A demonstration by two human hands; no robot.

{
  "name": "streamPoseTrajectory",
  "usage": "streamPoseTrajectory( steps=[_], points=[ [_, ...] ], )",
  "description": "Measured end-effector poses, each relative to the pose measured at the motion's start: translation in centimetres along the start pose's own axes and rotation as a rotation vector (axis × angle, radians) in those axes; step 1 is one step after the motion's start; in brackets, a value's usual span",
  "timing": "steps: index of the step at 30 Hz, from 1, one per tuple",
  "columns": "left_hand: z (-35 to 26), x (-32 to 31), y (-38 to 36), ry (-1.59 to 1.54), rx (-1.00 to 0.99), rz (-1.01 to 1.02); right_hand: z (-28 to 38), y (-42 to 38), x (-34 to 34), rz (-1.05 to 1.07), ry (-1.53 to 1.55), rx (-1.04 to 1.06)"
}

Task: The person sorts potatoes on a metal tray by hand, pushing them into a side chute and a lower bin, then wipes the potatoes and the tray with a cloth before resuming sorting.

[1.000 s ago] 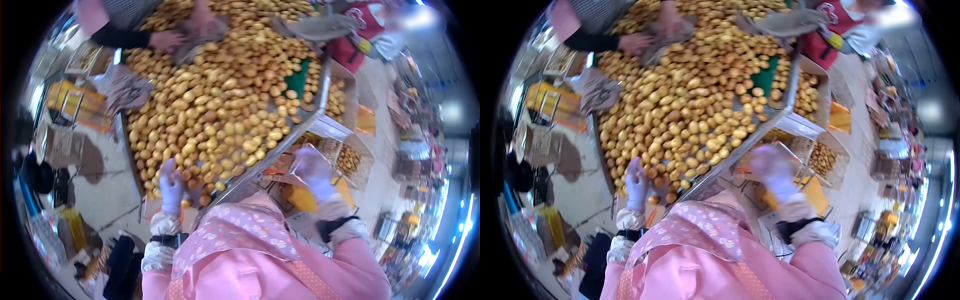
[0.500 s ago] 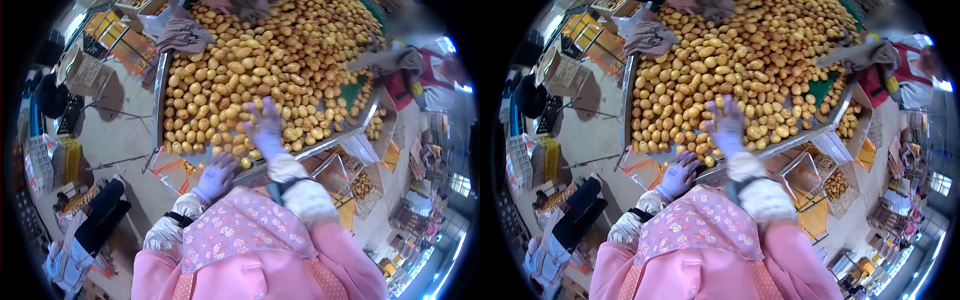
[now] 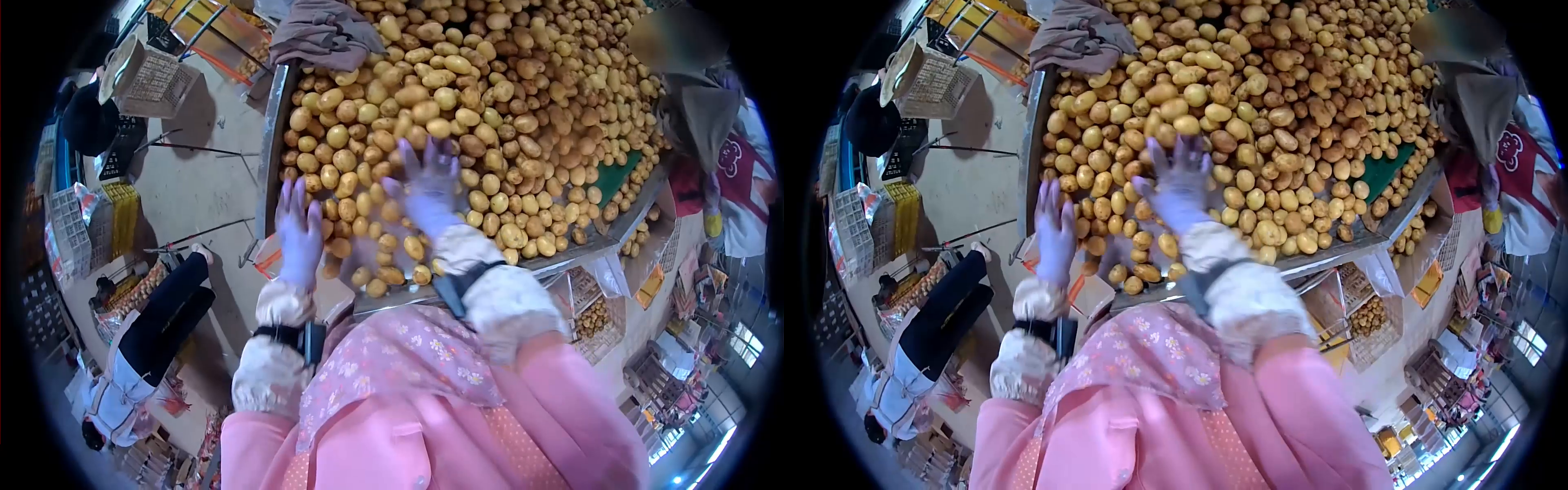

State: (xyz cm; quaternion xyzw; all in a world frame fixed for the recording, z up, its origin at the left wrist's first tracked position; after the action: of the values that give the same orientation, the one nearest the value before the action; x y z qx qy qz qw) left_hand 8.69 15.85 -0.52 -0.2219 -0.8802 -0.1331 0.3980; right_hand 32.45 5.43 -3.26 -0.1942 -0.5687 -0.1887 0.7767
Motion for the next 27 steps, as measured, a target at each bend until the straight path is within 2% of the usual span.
streamPoseTrajectory(
  steps=[2,3,4,5,6,7,8,9,11,14,15,17,18,19,20,22,24,25,27],
  points=[
    [0.9,-5.3,1.1,0.269,0.036,0.009,3.9,-2.2,-0.6,0.091,0.083,0.118],
    [-1.1,-6.3,0.8,0.371,-0.010,0.067,4.1,-4.0,-1.0,0.177,0.101,0.265],
    [-3.0,-6.6,-0.2,0.470,-0.052,0.127,3.0,-6.6,-1.0,0.268,0.116,0.413],
    [-4.2,-6.2,-1.4,0.380,-0.103,0.134,0.5,-8.8,-1.2,0.391,0.111,0.424],
    [-4.3,-5.6,-3.0,0.369,-0.109,0.143,-2.3,-9.9,0.0,0.368,-0.020,0.402],
    [-4.3,-6.1,-5.1,0.348,-0.185,0.297,-5.0,-10.7,1.4,0.345,-0.152,0.383],
    [-4.6,-6.7,-7.4,0.326,-0.261,0.449,-10.3,-11.0,2.3,0.440,-0.105,0.042],
    [-4.9,-7.0,-9.5,0.268,-0.297,0.504,-13.9,-11.9,4.5,0.186,-0.196,-0.032],
    [-6.2,-7.5,-12.4,0.193,-0.330,0.584,-13.6,-13.8,4.3,0.164,-0.188,-0.053],
    [-10.4,-7.4,-11.4,0.062,-0.440,0.629,-8.6,-14.3,3.6,0.181,-0.149,-0.086],
    [-11.9,-7.7,-12.1,0.061,-0.610,0.673,-6.4,-14.6,2.0,0.233,-0.063,-0.037],
    [-10.4,-8.8,-12.8,0.039,-0.641,0.729,-5.1,-16.4,0.6,0.287,0.021,0.020],
    [-9.5,-9.2,-13.2,0.022,-0.673,0.786,-2.8,-17.5,-0.1,0.358,0.052,0.262],
    [-8.0,-8.1,-12.8,0.104,-0.683,0.709,-0.9,-18.6,-0.8,0.420,0.082,0.501],
    [-7.8,-6.1,-11.5,0.175,-0.614,0.720,-1.8,-17.6,0.6,0.416,0.087,0.496],
    [-5.1,-3.7,-11.0,0.259,-0.584,0.649,-8.5,-13.3,1.8,0.645,-0.077,0.239],
    [-1.7,-2.2,-10.6,0.219,-0.480,0.617,-12.5,-8.4,2.4,0.255,-0.036,0.224],
    [-0.5,-1.6,-9.5,0.172,-0.396,0.573,-12.6,-6.2,1.6,0.216,-0.072,0.091],
    [-0.7,-0.6,-5.1,0.125,-0.242,0.307,-9.6,-2.3,1.0,0.114,-0.122,-0.144]
  ],
)
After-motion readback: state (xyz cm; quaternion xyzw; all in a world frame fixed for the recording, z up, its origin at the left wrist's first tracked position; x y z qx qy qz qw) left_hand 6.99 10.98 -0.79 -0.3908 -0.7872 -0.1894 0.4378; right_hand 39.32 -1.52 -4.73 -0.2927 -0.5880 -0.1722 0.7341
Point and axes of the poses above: each hand's wrist, its own y-axis towards the middle knuckle, its own x-axis out of the back of the hand, z = x × y, the point moved 10 cm from there along y, towards the middle knuckle, and after that the axes turned 2 degrees about y, right-handed, at the moved point
